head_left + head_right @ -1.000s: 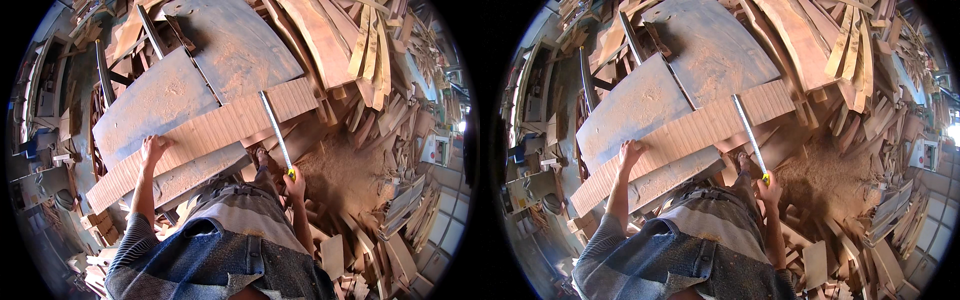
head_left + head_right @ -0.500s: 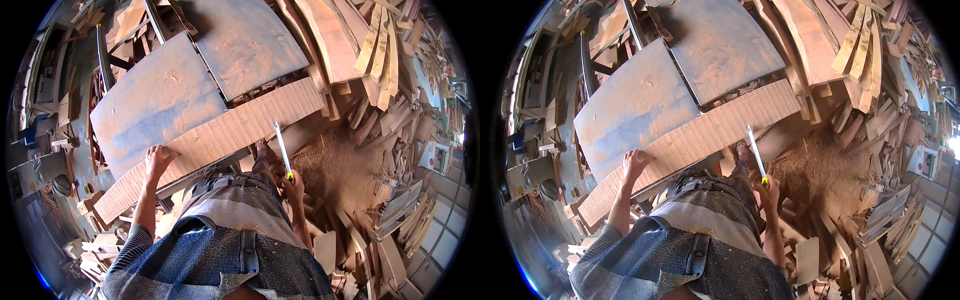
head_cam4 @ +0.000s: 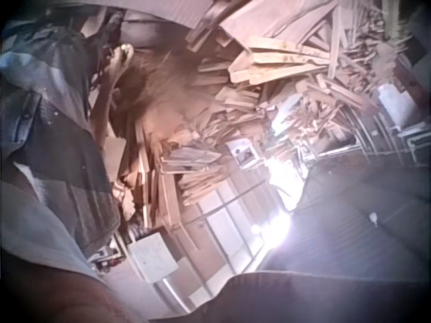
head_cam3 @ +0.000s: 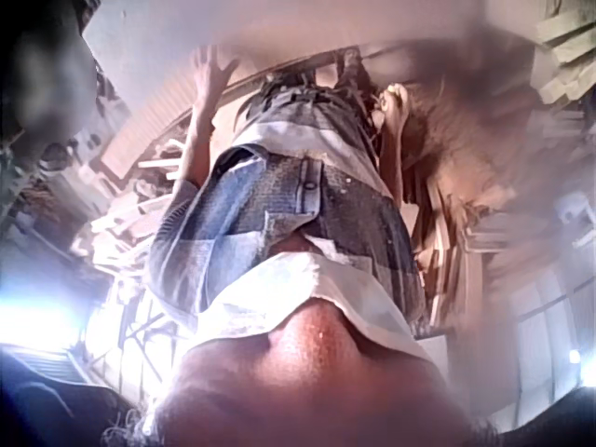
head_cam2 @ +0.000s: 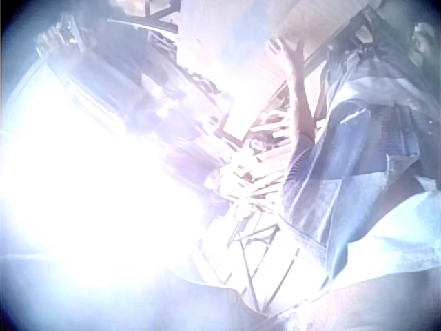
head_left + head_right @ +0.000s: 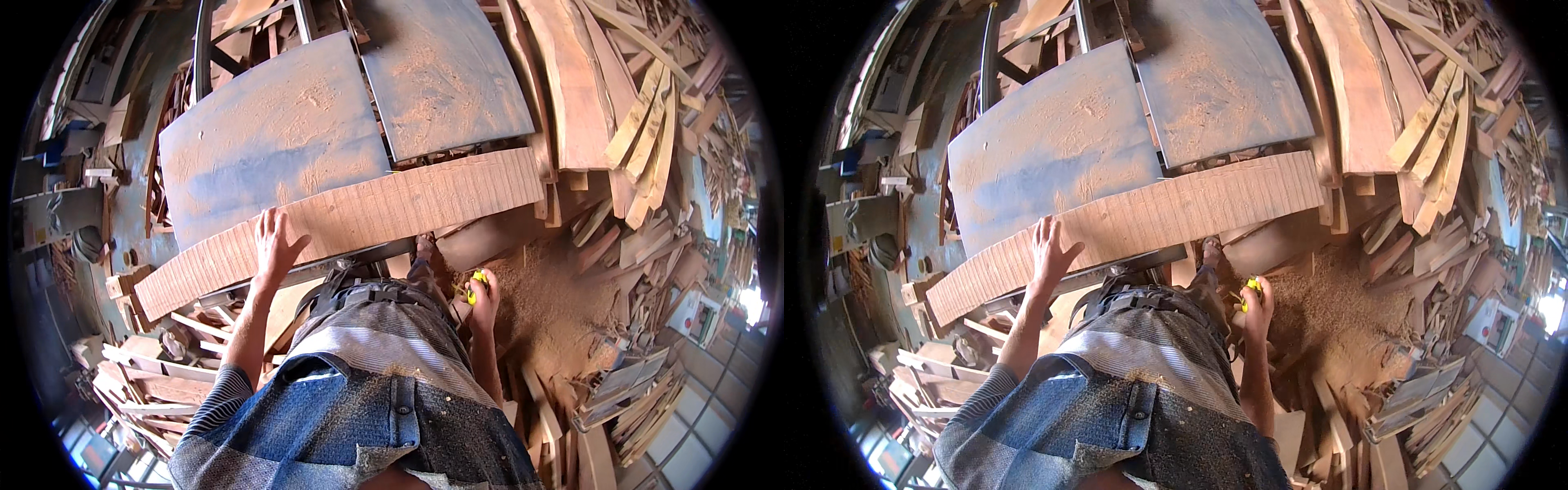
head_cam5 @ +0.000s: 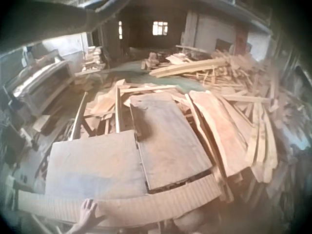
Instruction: The person uses a measuring tape to measure different pieces of wood on a workbench and then sorts them.
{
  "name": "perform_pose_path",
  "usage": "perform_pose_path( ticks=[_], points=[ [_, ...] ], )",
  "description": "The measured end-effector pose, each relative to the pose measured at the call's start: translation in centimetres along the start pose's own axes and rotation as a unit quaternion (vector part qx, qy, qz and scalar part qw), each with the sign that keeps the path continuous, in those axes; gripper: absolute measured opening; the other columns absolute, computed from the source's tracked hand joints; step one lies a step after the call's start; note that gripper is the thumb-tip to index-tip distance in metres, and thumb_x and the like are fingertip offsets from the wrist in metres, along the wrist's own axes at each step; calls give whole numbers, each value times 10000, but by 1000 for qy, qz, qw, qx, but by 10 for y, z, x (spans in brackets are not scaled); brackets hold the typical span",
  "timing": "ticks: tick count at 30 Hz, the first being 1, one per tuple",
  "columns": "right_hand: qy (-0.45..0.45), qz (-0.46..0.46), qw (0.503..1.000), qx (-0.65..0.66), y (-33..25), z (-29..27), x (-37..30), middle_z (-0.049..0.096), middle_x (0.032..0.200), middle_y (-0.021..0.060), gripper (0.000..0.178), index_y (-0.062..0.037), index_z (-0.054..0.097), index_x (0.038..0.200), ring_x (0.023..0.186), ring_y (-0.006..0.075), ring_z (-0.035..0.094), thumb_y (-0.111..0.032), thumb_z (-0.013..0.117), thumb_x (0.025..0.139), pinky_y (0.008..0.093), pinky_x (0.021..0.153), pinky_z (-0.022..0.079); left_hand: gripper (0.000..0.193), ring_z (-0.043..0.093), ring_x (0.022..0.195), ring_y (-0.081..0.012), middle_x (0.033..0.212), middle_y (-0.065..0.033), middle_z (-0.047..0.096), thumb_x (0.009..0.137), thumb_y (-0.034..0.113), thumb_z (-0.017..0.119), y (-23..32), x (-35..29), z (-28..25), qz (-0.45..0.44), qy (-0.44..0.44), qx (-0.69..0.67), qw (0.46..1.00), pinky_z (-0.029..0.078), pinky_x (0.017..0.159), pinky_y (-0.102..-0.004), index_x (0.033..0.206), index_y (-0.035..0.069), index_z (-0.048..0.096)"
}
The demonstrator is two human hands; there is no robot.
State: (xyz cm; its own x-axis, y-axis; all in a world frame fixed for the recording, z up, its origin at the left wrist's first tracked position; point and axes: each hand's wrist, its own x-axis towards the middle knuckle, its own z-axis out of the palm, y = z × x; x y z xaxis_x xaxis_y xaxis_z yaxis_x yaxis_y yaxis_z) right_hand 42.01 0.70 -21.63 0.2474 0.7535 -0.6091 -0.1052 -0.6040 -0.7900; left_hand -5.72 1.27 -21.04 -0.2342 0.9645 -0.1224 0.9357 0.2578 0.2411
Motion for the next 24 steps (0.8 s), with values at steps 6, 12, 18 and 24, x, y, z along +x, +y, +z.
perform_pose_path(
  ticks=[6,12,18,24],
  points=[
    [-196,13,980,9,-100,84,-10,585,1176,99,441,-14,521,1345,946,172,620,-188,628,954,311,719,573,728,573,1288,-307,1396,-256,565,898,396,767,114,3,-13,-71,-246,-503,825,486,1051,-416,1428,-19,491],
    [-280,-291,880,-248,-108,173,-10,645,1226,228,482,-56,525,1372,1072,328,665,-219,629,931,415,943,527,517,543,1223,-233,1302,-123,558,1066,484,451,191,22,12,-48,-297,-812,501,454,1044,-393,1352,56,484],
    [-370,-166,880,-247,-132,165,-13,684,1038,128,388,44,641,1145,958,187,644,-310,642,986,333,831,505,578,565,1056,-152,1156,-52,594,1055,565,416,175,18,-3,-116,-336,-727,588,498,906,-332,1265,47,565],
    [-378,-112,891,-223,-89,151,15,746,937,136,237,-5,712,1062,902,205,722,-190,673,918,335,797,551,787,590,1096,-197,1193,-117,638,1010,675,394,162,17,6,-67,-439,-624,643,490,930,-325,1351,-15,557]
  ],
)
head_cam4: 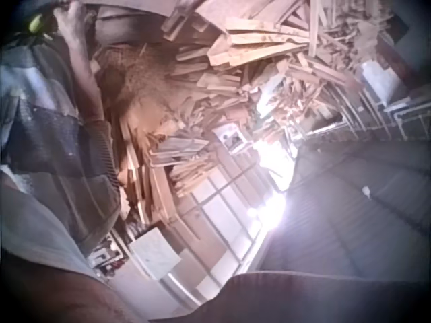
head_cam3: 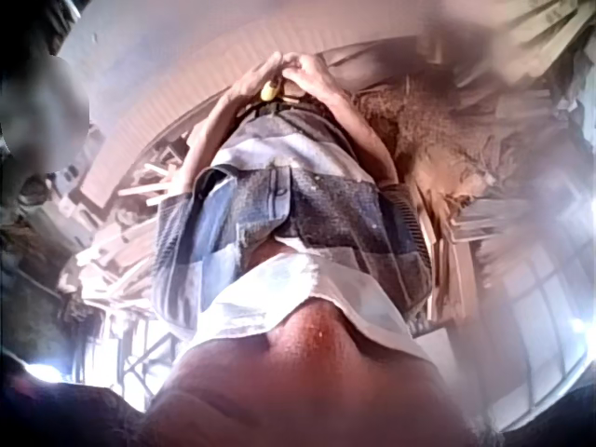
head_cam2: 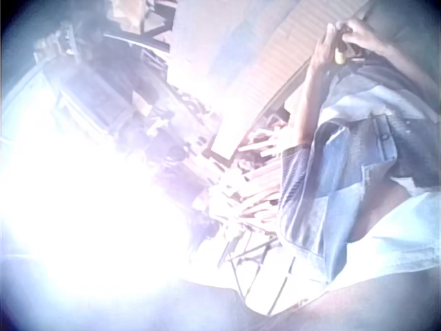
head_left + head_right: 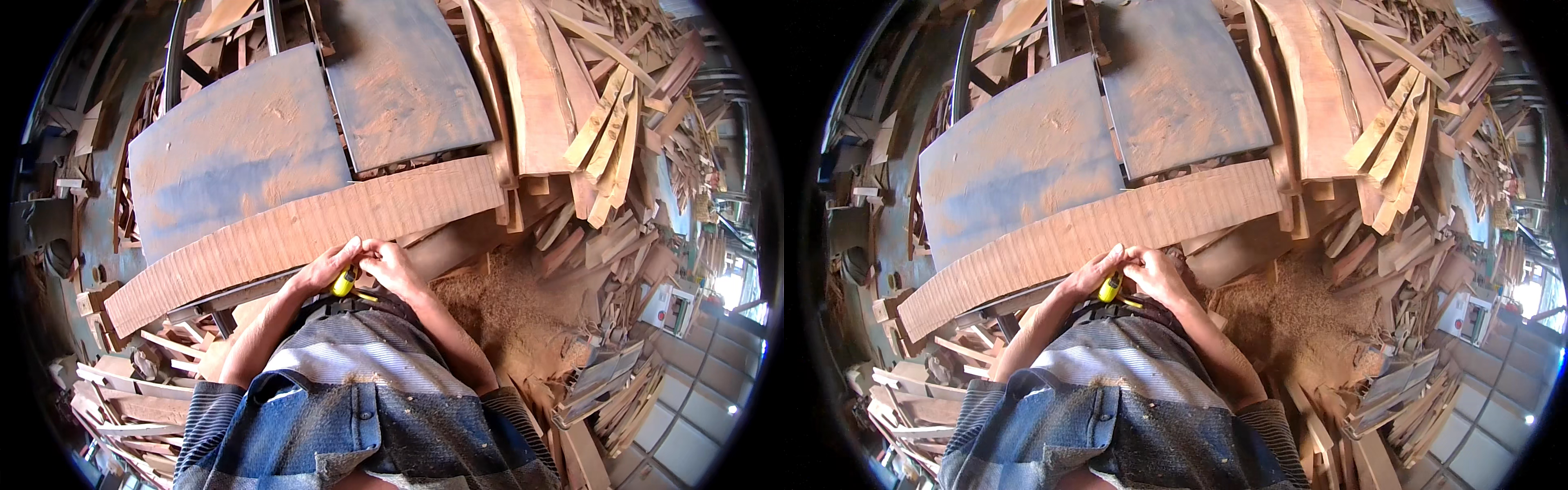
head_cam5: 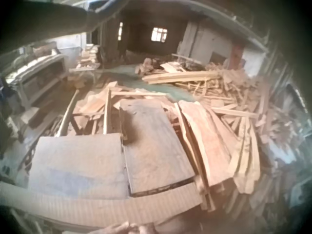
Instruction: The person uses a measuring tape to measure different pieces of wood on a workbench and then sorts them.
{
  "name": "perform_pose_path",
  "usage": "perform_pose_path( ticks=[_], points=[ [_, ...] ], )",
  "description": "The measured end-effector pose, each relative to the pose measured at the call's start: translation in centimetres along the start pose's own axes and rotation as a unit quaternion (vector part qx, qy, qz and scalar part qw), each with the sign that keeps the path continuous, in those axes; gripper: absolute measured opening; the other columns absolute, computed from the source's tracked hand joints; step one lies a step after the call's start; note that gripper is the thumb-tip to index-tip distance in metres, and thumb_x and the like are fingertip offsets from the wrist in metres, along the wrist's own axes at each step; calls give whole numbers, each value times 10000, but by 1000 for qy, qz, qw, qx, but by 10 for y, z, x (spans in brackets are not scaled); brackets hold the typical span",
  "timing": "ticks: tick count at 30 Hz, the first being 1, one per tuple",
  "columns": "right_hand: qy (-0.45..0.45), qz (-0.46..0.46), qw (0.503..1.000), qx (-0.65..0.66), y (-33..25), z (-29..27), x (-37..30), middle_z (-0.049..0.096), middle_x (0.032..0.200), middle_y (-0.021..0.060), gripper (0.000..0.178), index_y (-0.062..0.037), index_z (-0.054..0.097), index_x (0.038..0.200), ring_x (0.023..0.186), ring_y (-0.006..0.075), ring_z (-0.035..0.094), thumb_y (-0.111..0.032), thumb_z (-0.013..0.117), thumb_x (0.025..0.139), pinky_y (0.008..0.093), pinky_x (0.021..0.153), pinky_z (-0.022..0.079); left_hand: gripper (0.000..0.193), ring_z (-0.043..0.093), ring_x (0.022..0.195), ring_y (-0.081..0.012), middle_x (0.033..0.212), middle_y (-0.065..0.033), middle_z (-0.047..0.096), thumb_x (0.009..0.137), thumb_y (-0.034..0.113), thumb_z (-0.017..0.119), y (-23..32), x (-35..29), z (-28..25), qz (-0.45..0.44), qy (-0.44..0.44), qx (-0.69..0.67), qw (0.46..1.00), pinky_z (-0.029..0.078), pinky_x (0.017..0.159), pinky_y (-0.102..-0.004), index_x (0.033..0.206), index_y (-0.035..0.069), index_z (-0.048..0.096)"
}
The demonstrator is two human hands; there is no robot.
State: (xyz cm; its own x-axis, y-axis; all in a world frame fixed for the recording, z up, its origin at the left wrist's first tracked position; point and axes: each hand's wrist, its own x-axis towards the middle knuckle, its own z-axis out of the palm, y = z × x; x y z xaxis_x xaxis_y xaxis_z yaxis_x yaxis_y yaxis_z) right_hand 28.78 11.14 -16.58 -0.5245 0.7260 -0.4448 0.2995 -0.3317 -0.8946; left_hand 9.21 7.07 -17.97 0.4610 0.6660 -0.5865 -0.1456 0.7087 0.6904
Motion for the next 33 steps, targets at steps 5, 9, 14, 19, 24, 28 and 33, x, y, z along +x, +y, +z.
perform_pose_path(
  ticks=[5,9,14,19,24,28,33],
  points=[
    [-70,49,994,62,-25,-15,-3,703,938,38,122,12,692,1028,847,101,641,16,681,907,244,730,538,830,545,1258,-258,1356,-194,590,971,622,558,36,-9,9,1,-38,83,996,421,1079,-369,1402,-86,499],
    [10,59,994,93,-12,-42,1,655,854,28,90,2,670,1009,712,78,593,-51,668,936,205,558,493,1018,540,1298,-339,1369,-273,575,825,769,626,50,-11,-3,-55,-5,173,983,432,1087,-419,1395,-70,530],
    [253,74,962,75,-1,-155,21,597,768,4,170,-12,657,1033,590,55,497,-165,670,961,197,492,428,555,691,1063,-274,1178,-170,715,926,485,687,49,-36,-54,-91,145,334,927,555,931,-394,1260,42,692],
    [410,106,905,20,75,-304,52,539,710,-32,180,-13,670,1015,527,42,446,-188,659,975,211,414,346,361,706,726,-171,827,-84,753,898,416,716,27,-71,-121,-106,285,371,877,560,675,-337,1030,87,787],
    [409,117,903,-61,99,-337,98,500,661,-50,184,-22,702,958,466,50,369,-203,670,963,251,393,271,388,732,758,-277,815,-123,747,852,463,710,17,-78,-136,-125,395,411,812,572,725,-388,954,97,791],
    [418,109,892,-132,127,-362,114,608,745,6,228,9,726,1006,598,108,507,-209,679,958,290,539,415,387,731,778,-302,813,-133,743,853,461,696,19,-64,-133,-114,412,408,807,574,737,-403,937,95,791],
    [402,128,898,-125,122,-358,119,727,939,84,265,22,726,1068,890,197,642,-211,680,951,347,823,509,383,733,778,-301,796,-134,740,865,457,678,13,-67,-135,-126,439,414,788,574,740,-403,924,97,795]
  ],
)
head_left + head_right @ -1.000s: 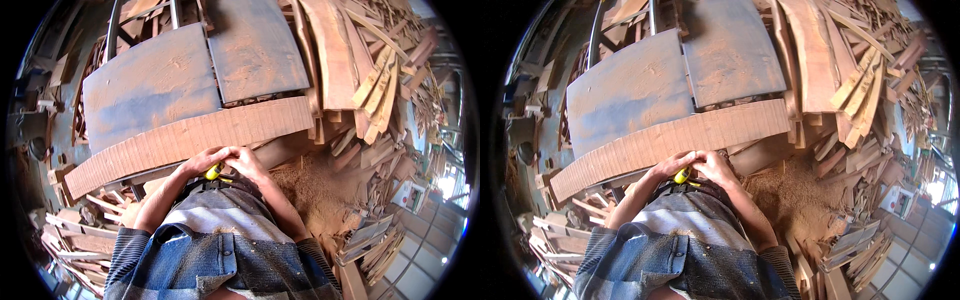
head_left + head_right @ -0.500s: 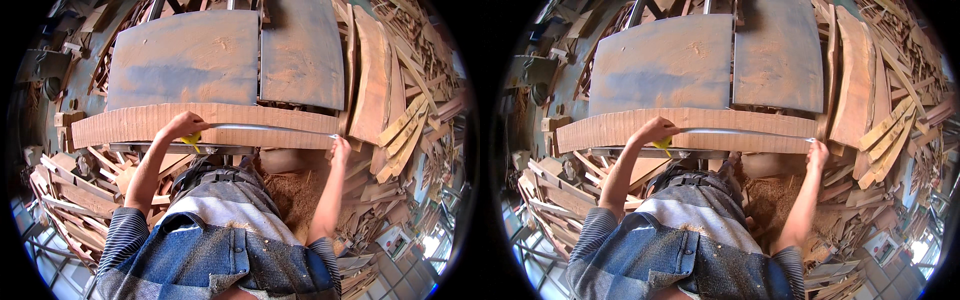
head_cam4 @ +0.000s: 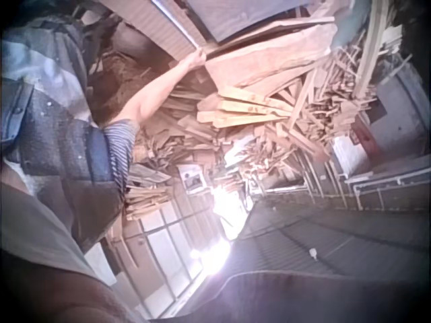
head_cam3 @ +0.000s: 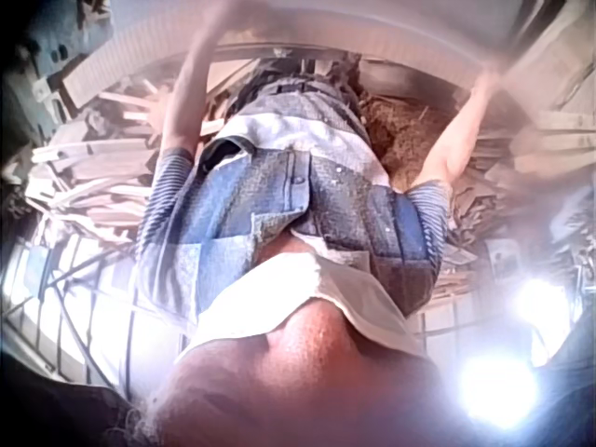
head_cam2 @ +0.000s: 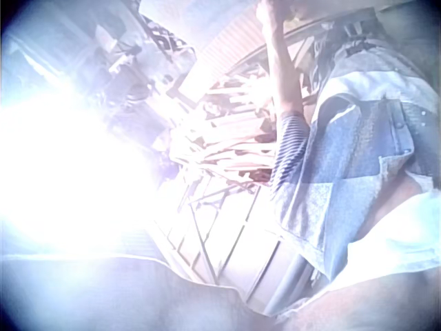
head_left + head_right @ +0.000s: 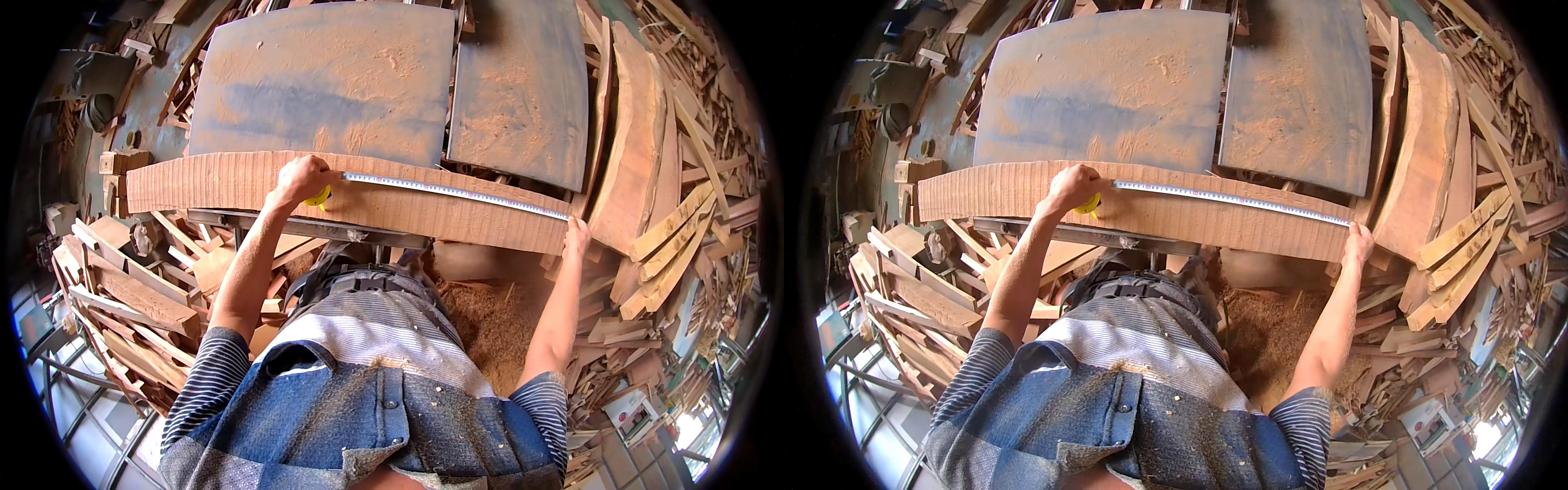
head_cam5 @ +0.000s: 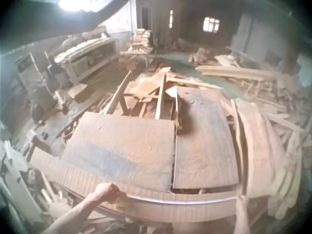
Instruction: The person uses a measuring tape to measure different pieces of wood on a workbench and then sorts them.
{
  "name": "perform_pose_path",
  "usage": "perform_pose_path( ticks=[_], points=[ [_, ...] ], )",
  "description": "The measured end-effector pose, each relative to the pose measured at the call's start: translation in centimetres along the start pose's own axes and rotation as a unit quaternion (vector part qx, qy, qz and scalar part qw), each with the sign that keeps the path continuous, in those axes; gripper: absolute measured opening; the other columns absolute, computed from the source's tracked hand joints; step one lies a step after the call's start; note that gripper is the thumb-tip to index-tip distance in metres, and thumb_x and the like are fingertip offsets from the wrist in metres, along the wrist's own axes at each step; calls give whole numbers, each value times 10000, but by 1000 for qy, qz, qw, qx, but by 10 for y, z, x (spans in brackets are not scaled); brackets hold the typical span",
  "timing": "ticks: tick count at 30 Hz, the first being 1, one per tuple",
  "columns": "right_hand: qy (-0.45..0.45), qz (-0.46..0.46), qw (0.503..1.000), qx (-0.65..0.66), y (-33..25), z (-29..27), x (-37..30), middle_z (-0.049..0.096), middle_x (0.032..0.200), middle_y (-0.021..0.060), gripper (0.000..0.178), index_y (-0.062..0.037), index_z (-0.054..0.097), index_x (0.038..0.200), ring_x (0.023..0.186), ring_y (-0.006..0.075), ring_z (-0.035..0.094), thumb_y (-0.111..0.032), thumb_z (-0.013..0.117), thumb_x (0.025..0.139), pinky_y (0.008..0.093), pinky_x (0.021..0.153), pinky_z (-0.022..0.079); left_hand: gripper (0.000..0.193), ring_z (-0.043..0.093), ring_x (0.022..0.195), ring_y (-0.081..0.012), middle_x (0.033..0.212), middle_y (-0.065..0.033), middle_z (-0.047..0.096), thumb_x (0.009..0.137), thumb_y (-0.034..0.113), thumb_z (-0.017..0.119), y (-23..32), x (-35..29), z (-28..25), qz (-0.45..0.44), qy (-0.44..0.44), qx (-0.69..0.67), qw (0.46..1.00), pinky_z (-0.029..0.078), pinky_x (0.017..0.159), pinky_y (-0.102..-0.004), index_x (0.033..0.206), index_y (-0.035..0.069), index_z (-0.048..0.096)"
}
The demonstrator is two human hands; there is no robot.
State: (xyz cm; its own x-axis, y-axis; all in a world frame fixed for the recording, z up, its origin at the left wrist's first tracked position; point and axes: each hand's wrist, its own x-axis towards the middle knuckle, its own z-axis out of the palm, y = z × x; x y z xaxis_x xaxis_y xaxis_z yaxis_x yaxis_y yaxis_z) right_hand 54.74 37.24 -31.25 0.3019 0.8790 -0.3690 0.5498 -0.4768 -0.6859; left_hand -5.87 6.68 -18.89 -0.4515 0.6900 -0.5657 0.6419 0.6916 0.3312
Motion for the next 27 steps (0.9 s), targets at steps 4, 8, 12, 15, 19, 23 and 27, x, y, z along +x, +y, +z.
perform_pose_path(
  ticks=[4,8,12,15,19,23,27],
  points=[
    [76,-112,983,-124,0,-7,-8,641,791,31,214,-27,729,1034,653,139,557,-216,677,946,298,580,447,385,731,775,-301,787,-136,738,857,459,677,3,5,5,11,4,16,1000,571,746,-405,914,97,795],
    [106,-214,959,-152,-74,21,-81,744,959,90,213,-5,731,1017,922,196,674,-187,704,909,325,833,522,389,727,766,-305,775,-135,734,848,462,674,2,2,7,-6,5,27,1000,568,752,-409,883,93,789],
    [-127,-208,969,-24,-127,96,-188,739,900,54,150,-56,744,946,864,149,676,-175,763,856,316,792,536,406,723,755,-309,761,-135,730,844,473,665,-1,3,9,-9,7,30,999,566,747,-415,849,84,782],
    [-272,-225,934,-50,-132,159,-239,760,898,70,178,-44,766,941,828,147,695,-191,725,848,309,759,546,407,723,761,-315,759,-140,729,840,475,664,-1,7,11,6,14,28,999,565,748,-420,839,85,782],
    [-276,-208,927,-144,-177,208,-275,754,828,129,207,-80,769,850,765,239,734,-275,722,800,351,719,558,407,723,768,-318,763,-144,729,837,478,667,-1,6,10,2,10,32,999,565,750,-424,836,88,782],
    [-266,-219,916,-205,-191,231,-274,744,819,141,207,-100,766,826,792,301,730,-291,704,781,402,737,560,395,723,768,-316,766,-141,729,834,467,668,-6,6,13,19,26,24,999,566,749,-423,829,88,781],
    [-253,-238,907,-239,-191,241,-273,743,821,144,202,-101,761,820,828,338,724,-288,695,780,430,754,563,384,720,769,-320,769,-138,729,823,459,678,-8,5,15,28,43,32,998,565,744,-424,818,88,778]
  ],
)
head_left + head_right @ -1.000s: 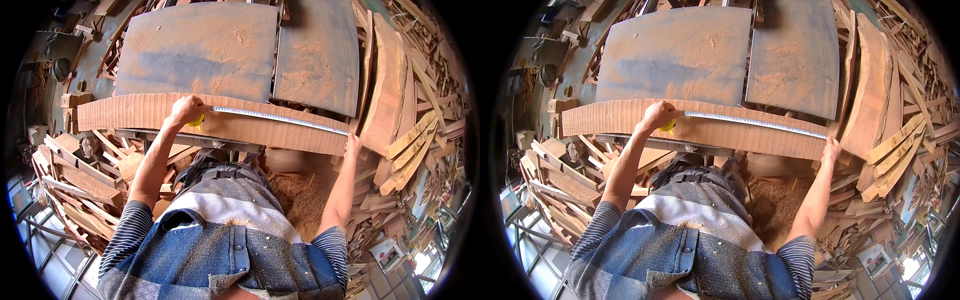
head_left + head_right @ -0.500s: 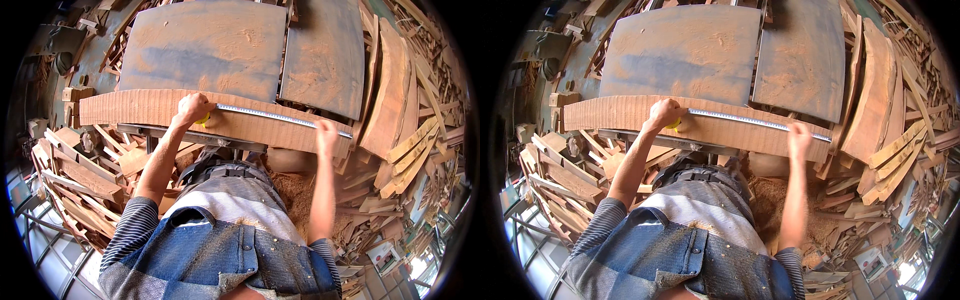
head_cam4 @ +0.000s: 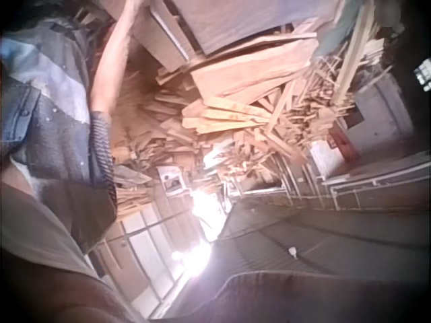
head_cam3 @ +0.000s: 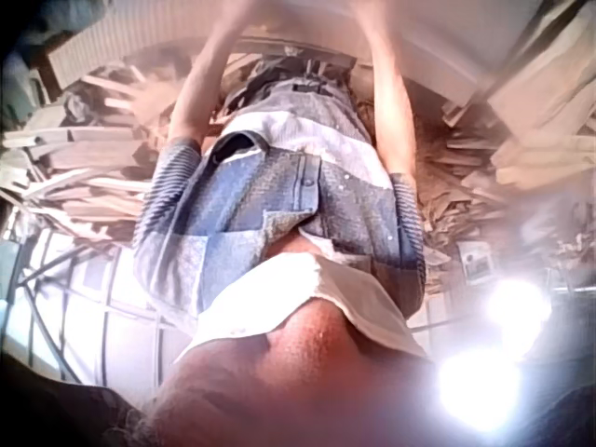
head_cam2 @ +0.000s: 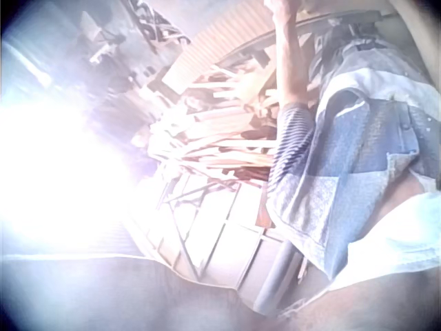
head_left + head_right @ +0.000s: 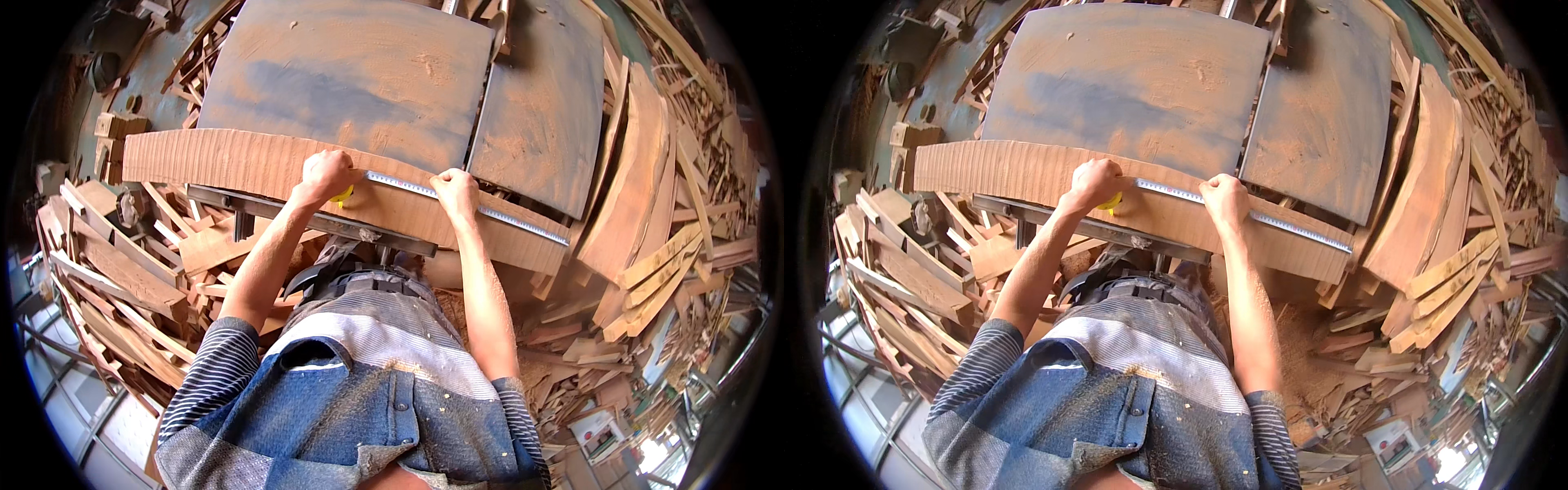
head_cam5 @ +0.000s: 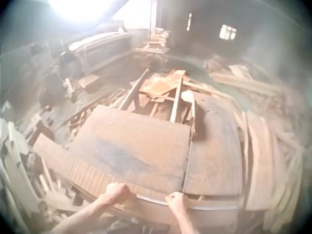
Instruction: The person uses a measuring tape to measure different pieces of wood on a workbench and then sorts them.
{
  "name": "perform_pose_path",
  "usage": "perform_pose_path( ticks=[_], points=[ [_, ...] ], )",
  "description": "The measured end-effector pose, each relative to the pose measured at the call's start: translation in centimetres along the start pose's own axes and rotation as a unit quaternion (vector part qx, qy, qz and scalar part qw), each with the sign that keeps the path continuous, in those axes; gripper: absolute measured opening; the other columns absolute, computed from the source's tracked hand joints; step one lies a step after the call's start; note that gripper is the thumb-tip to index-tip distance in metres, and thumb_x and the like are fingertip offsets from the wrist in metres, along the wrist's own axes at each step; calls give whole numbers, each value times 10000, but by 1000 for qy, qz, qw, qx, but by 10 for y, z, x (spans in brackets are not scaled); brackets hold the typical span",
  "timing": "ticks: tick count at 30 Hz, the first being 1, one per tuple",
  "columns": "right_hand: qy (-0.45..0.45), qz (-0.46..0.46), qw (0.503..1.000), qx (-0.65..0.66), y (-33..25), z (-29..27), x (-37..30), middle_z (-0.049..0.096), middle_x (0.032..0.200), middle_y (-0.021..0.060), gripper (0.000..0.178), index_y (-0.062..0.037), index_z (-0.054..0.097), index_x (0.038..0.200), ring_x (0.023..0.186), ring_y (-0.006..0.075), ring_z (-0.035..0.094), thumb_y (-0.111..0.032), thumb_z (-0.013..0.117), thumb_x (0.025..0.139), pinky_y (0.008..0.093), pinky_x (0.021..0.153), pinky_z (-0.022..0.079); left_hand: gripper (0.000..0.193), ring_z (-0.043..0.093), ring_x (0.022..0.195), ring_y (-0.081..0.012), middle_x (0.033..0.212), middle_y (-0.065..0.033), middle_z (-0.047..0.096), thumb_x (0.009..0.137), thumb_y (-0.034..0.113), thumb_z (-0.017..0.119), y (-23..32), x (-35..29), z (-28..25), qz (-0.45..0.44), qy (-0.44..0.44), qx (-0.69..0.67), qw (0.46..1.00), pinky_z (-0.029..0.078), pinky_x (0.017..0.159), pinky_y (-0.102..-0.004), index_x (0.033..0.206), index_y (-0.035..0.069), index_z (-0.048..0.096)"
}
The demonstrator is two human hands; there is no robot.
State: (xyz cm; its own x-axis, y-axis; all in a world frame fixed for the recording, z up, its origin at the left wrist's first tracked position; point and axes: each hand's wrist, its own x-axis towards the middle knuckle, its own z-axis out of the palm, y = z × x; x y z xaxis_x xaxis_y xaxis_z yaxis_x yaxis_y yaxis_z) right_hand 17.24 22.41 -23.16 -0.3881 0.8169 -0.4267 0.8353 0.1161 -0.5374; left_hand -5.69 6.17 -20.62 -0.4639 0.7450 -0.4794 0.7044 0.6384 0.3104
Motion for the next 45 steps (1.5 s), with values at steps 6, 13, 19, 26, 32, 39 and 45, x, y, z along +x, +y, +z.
perform_pose_path(
  ticks=[6,13,19,26,32,39,45],
  points=[
    [-25,39,998,-35,-13,-2,1,748,850,155,205,-115,772,838,869,346,728,-285,692,755,433,780,569,353,717,781,-337,780,-159,725,819,429,700,-2,-2,-1,-4,-4,-20,1000,564,742,-426,820,82,772],
    [-87,53,992,-77,-20,-8,18,732,846,197,219,-68,764,811,845,383,722,-243,679,711,446,749,569,355,715,739,-344,762,-170,717,826,436,721,-9,-41,5,22,-69,-47,996,566,697,-433,813,85,775],
    [-58,44,996,-55,-14,-1,10,706,781,199,201,-46,734,753,773,367,708,-234,675,716,440,719,554,379,716,714,-329,743,-163,715,833,448,720,-13,-64,19,-2,-91,-87,992,571,693,-425,811,74,776],
    [-21,40,998,-32,8,22,-29,690,716,191,203,-46,721,717,718,355,710,-247,692,724,424,692,545,354,723,752,-322,783,-154,731,838,422,700,-10,-87,18,16,-163,-67,984,582,735,-405,849,78,781],
    [-83,63,993,-53,13,24,-74,733,846,186,168,-92,768,803,838,390,719,-232,691,753,475,759,563,348,726,777,-310,808,-149,738,835,414,696,-3,-83,15,37,-195,-46,979,577,736,-394,884,82,788],
    [19,40,993,114,34,-12,-131,739,804,93,163,-32,743,862,736,205,698,-193,739,839,327,695,546,353,721,789,-327,848,-169,740,842,385,693,30,-71,12,109,-214,-147,960,573,760,-409,919,52,783],
    [108,165,885,422,74,-62,-176,543,671,-27,204,-27,635,896,536,38,462,-208,711,952,211,457,367,331,712,828,-360,896,-193,735,862,346,677,96,-65,9,241,-232,-210,919,556,776,-424,942,40,773]
  ],
)
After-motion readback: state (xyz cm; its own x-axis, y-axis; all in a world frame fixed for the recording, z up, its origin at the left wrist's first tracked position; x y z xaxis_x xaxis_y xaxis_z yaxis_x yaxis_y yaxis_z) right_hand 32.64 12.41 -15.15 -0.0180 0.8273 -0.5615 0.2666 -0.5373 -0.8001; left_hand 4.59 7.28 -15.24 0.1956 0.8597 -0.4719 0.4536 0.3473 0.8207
